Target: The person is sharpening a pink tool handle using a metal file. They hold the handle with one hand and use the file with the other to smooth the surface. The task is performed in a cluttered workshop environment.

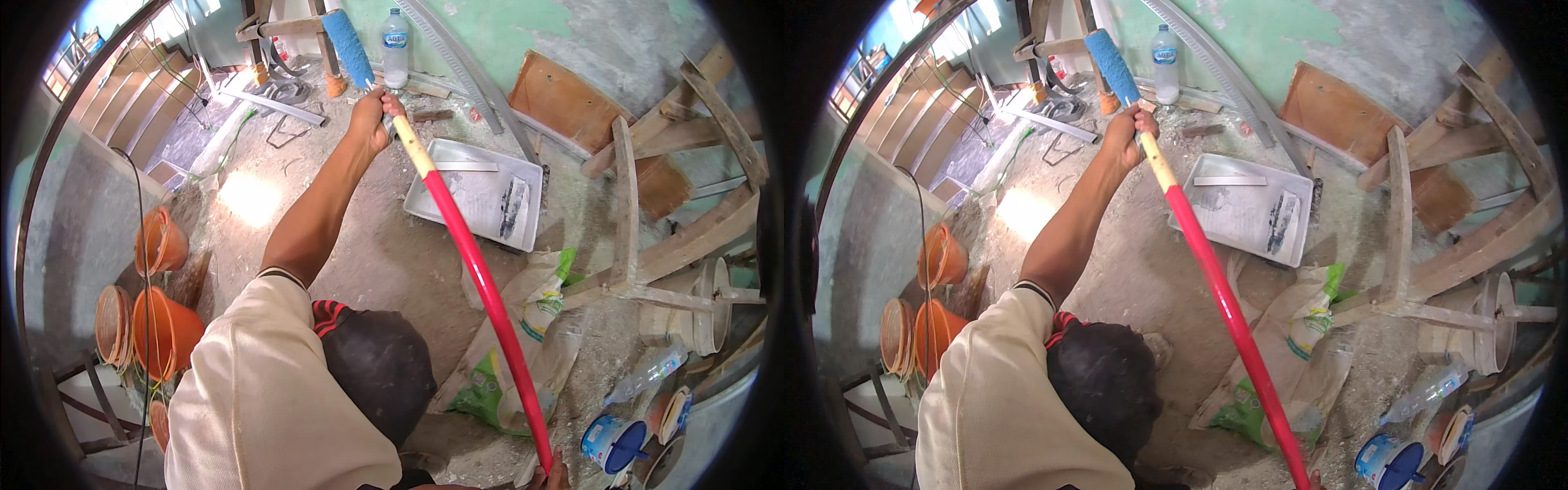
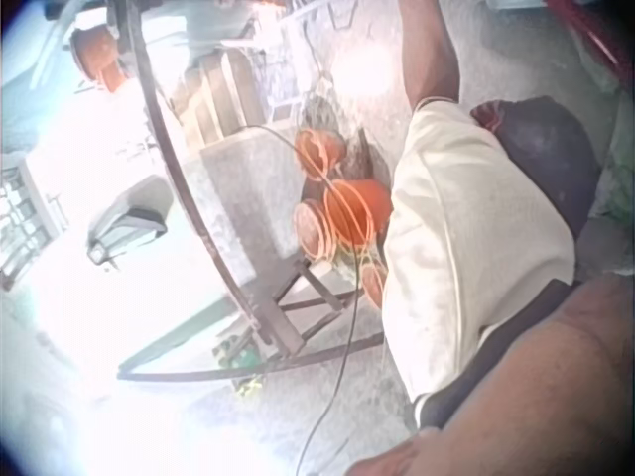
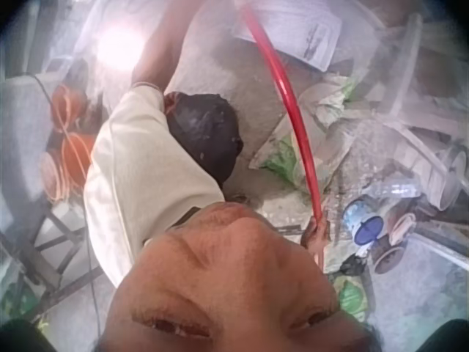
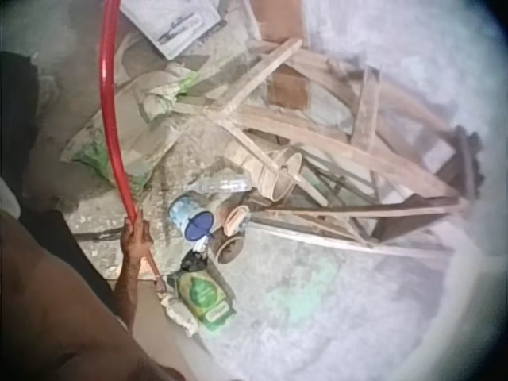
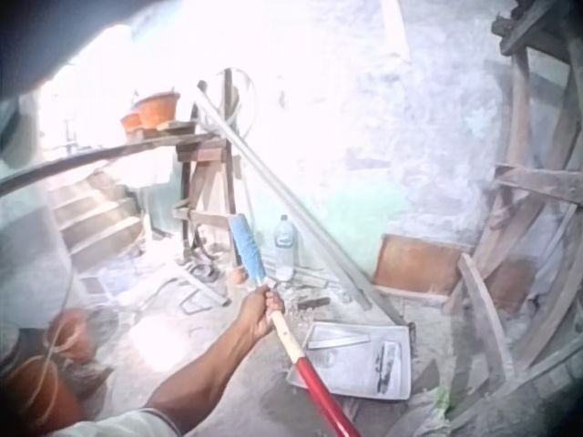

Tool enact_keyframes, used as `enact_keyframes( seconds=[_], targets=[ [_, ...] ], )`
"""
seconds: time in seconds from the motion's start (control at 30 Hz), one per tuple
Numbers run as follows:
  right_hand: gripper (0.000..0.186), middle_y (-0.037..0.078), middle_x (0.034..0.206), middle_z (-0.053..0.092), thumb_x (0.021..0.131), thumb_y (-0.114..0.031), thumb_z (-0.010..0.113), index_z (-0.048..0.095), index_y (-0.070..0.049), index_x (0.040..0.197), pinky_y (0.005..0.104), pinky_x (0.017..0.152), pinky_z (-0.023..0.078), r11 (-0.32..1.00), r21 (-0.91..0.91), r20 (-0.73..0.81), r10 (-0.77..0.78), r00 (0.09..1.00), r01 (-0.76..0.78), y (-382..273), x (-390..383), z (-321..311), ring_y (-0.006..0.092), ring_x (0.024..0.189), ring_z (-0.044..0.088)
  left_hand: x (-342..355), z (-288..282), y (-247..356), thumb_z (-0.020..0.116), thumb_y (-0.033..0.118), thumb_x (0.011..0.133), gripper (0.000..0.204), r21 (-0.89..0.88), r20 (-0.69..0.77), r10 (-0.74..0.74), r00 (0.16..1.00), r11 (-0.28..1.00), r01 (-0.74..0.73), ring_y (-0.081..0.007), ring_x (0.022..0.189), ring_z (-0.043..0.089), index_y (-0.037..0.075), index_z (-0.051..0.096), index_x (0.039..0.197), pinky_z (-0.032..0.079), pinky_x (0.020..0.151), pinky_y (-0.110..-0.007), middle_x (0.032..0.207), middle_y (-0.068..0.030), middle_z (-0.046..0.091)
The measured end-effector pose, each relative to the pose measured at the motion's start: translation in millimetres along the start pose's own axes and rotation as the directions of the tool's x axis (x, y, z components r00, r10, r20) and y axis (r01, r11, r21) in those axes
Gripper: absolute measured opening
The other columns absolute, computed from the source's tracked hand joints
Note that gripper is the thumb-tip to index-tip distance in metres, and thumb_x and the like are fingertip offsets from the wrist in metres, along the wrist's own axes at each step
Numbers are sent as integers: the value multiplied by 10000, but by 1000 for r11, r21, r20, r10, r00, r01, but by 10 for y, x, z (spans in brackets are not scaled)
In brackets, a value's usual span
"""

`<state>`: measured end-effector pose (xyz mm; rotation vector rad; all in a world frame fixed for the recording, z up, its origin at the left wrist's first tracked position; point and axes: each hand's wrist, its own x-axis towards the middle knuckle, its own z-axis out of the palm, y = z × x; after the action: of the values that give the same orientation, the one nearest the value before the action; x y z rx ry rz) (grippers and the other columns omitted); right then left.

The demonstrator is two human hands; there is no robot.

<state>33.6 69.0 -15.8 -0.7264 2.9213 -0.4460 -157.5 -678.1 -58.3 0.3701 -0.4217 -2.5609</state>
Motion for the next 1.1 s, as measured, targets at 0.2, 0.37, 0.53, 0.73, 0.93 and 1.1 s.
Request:
enact_keyframes(
  seconds=[0.2, 0.37, 0.53, 0.73, 0.93, 1.1],
  targets=[
    [521, 188, 887, 648, 941, -114, 690, 558, -133, 1444, 467, 618, 530, 998, -24, 54, -58, 997, 59, 15, -36, 91, 398, 725, 645, 184, -69, 183, 359, 180, 1093, 240, -148, -38, -31, 999, 989, 25, -100, 534, 391, 82, 377, 875, 402, 476, -269, 681, 9, 402],
    [497, 179, 866, 648, 949, -121, 684, 570, -122, 1433, 459, 618, 523, 998, -38, -5, -49, 999, 49, -67, 0, 76, 387, 718, 639, 161, -67, 148, 373, 186, 1091, 260, -233, -55, -106, 993, 968, 91, -99, 522, 391, 86, 390, 852, 395, 466, -261, 674, 14, 405],
    [459, 175, 871, 653, 969, -138, 673, 582, -97, 1417, 448, 612, 520, 996, -11, -58, -93, 994, 93, -178, 117, 34, 376, 696, 635, 133, -61, 140, 368, 195, 1094, 264, -177, -97, -64, 993, 983, 46, -96, 523, 401, 82, 394, 856, 394, 462, -259, 678, 14, 411],
    [459, 175, 863, 651, 980, -167, 677, 581, -107, 1425, 445, 604, 522, 997, -25, -58, -80, 995, 79, -157, 102, 27, 373, 687, 634, 101, 26, 31, 364, 242, 1103, 297, -67, -135, 23, 991, 997, -32, -88, 517, 407, 90, 389, 849, 396, 442, -250, 678, 15, 413],
    [457, 184, 859, 656, 980, -149, 670, 580, -119, 1427, 449, 622, 530, 999, -29, -11, -42, 999, 41, -248, 135, -36, 383, 704, 643, 27, 2, 3, 359, 177, 1087, 239, 108, -86, 127, 988, 987, -117, -86, 529, 365, 103, 377, 861, 381, 463, -262, 692, 19, 383],
    [389, 204, 899, 683, 1000, -172, 639, 610, -96, 1381, 468, 672, 539, 994, 110, 72, -17, 997, 9, -302, 189, -90, 397, 743, 653, -7, -26, -18, 385, 188, 1085, 212, 248, -59, 194, 979, 953, -174, -87, 528, 361, 99, 380, 893, 370, 460, -262, 697, 16, 378]
  ],
)
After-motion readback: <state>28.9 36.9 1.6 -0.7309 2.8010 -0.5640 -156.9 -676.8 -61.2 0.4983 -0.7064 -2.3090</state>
